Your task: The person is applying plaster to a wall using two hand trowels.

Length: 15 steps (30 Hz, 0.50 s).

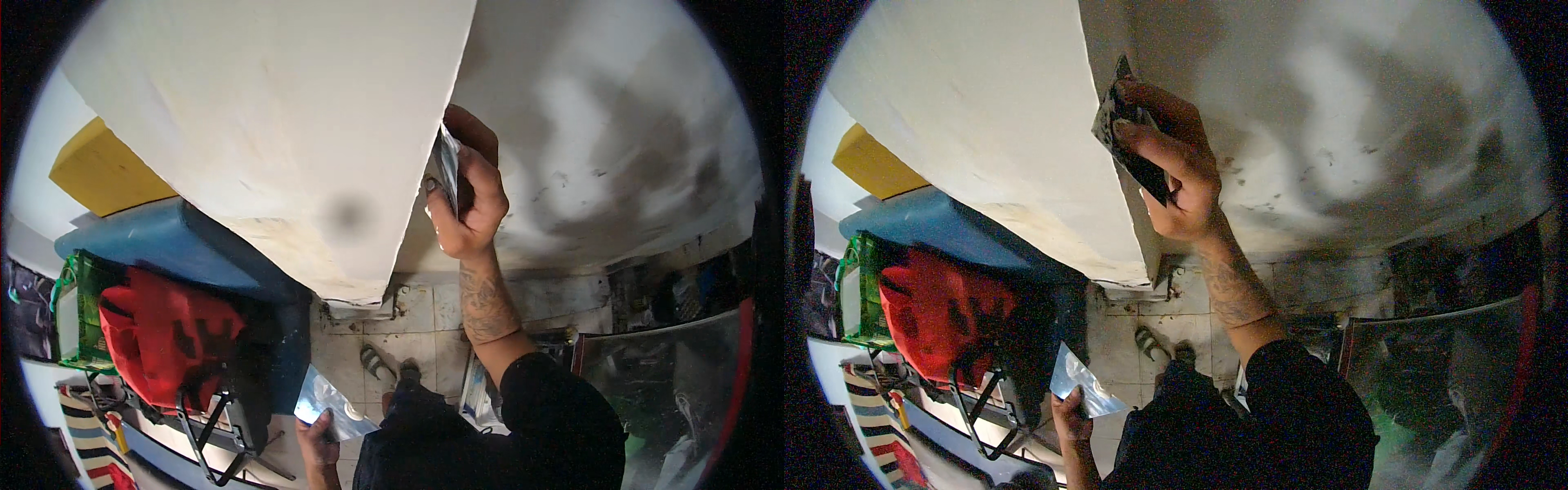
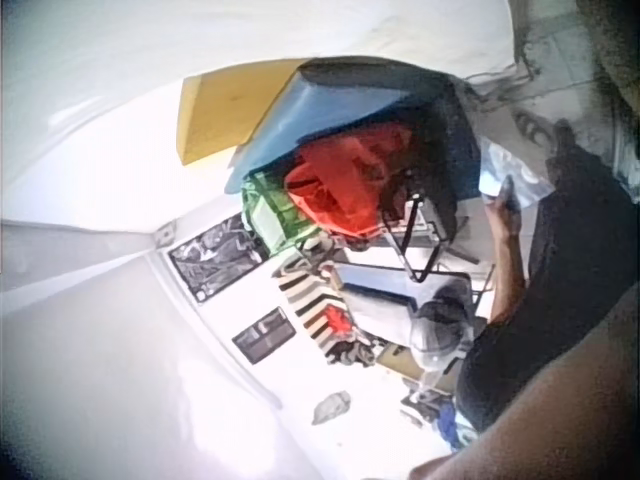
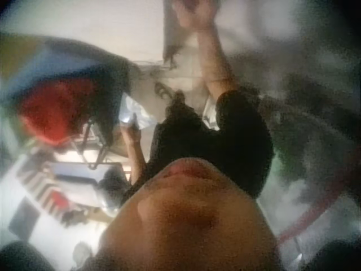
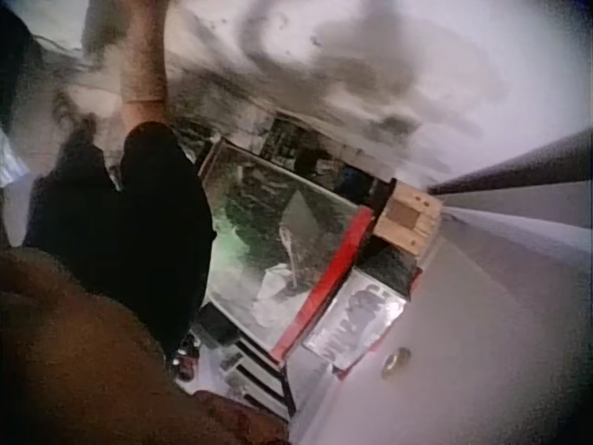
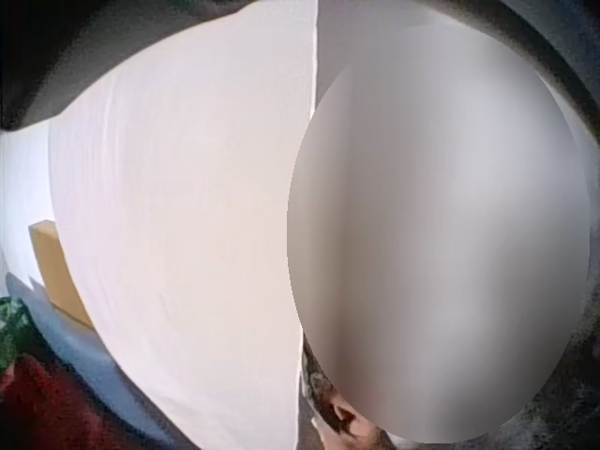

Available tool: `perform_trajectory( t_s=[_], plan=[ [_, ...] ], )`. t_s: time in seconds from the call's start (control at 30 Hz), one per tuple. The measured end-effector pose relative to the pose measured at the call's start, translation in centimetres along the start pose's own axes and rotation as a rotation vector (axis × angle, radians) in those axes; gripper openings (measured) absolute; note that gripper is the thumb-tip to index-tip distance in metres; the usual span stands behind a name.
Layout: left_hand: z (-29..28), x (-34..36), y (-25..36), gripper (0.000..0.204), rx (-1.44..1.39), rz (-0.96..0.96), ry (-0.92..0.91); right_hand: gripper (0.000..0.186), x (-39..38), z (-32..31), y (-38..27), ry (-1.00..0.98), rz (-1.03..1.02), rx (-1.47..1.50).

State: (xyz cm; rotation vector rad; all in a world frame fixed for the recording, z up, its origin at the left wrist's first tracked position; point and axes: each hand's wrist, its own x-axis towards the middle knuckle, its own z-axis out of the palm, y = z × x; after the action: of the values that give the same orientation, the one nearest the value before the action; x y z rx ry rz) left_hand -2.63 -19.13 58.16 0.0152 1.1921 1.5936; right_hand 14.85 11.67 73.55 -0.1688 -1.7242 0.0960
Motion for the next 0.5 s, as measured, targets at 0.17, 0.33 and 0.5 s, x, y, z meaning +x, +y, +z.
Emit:
perform_trajectory(
  t_s=[0.17, 0.33, 0.5],
  plan=[
    [-0.1, 0.3, -0.8, 0.041, -0.036, 0.016, 0.014, 0.04, -1.0, 0.6, -0.5, 0.101, 0.136, 0.079],
    [-0.3, 1.1, -1.6, 0.041, -0.06, 0.036, 0.001, 0.047, -2.3, -0.1, 0.2, -0.026, 0.018, 0.0],
    [-1.4, 1.1, -2.1, 0.041, -0.066, 0.024, 0.016, 0.047, -3.2, 0.3, 0.1, -0.024, 0.032, -0.02]
  ],
)
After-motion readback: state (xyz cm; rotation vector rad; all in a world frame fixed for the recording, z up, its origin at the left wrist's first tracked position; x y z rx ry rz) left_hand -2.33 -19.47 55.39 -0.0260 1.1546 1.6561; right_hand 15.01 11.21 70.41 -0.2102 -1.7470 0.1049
